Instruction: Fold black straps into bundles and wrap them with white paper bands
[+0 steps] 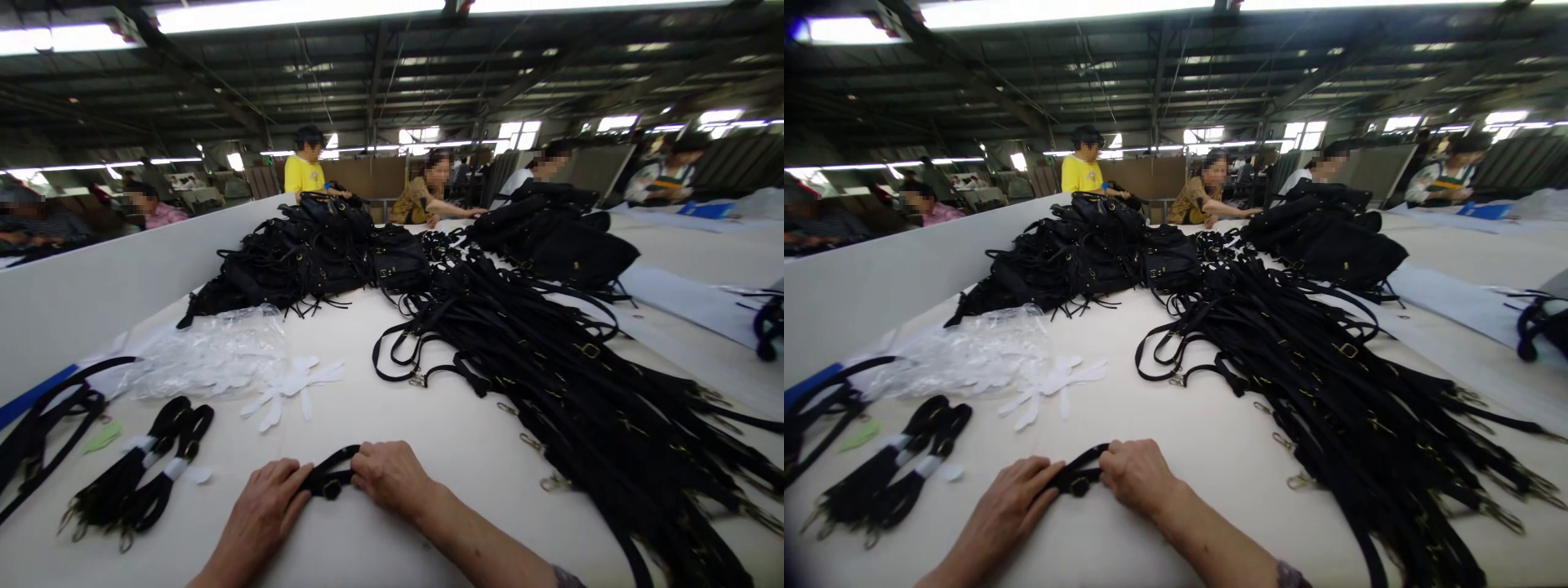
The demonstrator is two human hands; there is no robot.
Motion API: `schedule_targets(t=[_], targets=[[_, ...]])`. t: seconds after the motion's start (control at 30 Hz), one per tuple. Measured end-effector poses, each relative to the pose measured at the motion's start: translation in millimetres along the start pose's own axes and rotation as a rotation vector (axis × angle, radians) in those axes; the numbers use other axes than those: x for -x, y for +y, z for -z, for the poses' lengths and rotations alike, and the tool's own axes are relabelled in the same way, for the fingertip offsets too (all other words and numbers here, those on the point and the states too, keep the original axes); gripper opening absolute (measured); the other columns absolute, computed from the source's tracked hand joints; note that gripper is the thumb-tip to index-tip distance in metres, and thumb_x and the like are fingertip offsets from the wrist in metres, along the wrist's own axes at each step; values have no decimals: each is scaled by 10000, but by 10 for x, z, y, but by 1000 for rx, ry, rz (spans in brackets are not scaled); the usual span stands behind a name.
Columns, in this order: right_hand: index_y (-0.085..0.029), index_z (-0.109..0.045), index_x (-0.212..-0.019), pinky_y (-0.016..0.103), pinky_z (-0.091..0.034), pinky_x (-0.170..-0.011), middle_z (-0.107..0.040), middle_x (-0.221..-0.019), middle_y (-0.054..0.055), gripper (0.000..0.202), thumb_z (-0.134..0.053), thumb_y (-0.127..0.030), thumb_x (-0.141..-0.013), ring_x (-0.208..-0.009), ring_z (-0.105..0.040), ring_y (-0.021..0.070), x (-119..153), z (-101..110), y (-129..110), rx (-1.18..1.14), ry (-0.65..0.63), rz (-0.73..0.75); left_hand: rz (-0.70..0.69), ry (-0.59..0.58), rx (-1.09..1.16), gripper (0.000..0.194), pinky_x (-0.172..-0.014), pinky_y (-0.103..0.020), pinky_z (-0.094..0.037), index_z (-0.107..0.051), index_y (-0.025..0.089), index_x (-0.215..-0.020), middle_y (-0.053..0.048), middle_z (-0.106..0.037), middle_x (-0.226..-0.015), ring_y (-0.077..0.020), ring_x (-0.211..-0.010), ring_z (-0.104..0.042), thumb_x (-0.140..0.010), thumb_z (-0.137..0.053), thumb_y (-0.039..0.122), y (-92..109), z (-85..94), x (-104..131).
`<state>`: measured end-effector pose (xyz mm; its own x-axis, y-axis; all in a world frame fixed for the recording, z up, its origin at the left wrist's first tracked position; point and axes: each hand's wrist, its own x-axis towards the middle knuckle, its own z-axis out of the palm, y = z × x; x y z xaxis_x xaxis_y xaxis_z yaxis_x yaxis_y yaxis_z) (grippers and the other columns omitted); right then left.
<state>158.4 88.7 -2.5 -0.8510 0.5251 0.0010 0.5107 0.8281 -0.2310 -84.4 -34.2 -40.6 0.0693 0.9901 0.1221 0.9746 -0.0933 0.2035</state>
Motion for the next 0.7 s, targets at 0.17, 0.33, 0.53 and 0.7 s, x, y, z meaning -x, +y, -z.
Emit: schedule_targets(t=[0.17, 0.33, 0.53, 0.7], targets=[[-233, -511, -1261, 439, -412, -1015, -523, -1457, 80, 462, -613, -478, -883, -1194, -541, 279, -23, 59, -92, -28, 205, 160, -53, 260, -129, 340, -851, -352, -597, -576, 290, -1280, -31, -724, -1057, -185, -978, -687, -952, -517, 357, 35, -199, 41], [-213, -422, -1365, 487, -333, -1083, -538, -1431, 108, 501, -500, -483, -949, -1277, -471, 286, -301, -194, -251, -65, 187, 191, -84, 404, -283, 394, -841, -332, -600, -549, 222, -1324, -49, -740, -1105, -196, -1011, -690, -938, -534, 294, 73, -312, 70], [-233, -529, -1207, 403, -372, -956, -653, -1155, 51, 287, -474, -388, -972, -1070, -542, 222, -353, -339, -258, -82, 135, 228, 48, 367, -150, 449, -850, -370, -600, -509, 263, -1369, -57, -728, -1186, -223, -1065, -680, -925, -542, 325, 109, -282, 97], [-253, -615, -1097, 369, -353, -907, -675, -1115, 27, 208, -554, -366, -934, -1020, -547, 203, -399, -351, -247, -150, 121, 182, 242, 120, 441, 660, -1028, -449, -537, -310, 318, -1482, -63, -681, -1257, -230, -1159, -641, -884, -581, 386, -64, 101, 173]])
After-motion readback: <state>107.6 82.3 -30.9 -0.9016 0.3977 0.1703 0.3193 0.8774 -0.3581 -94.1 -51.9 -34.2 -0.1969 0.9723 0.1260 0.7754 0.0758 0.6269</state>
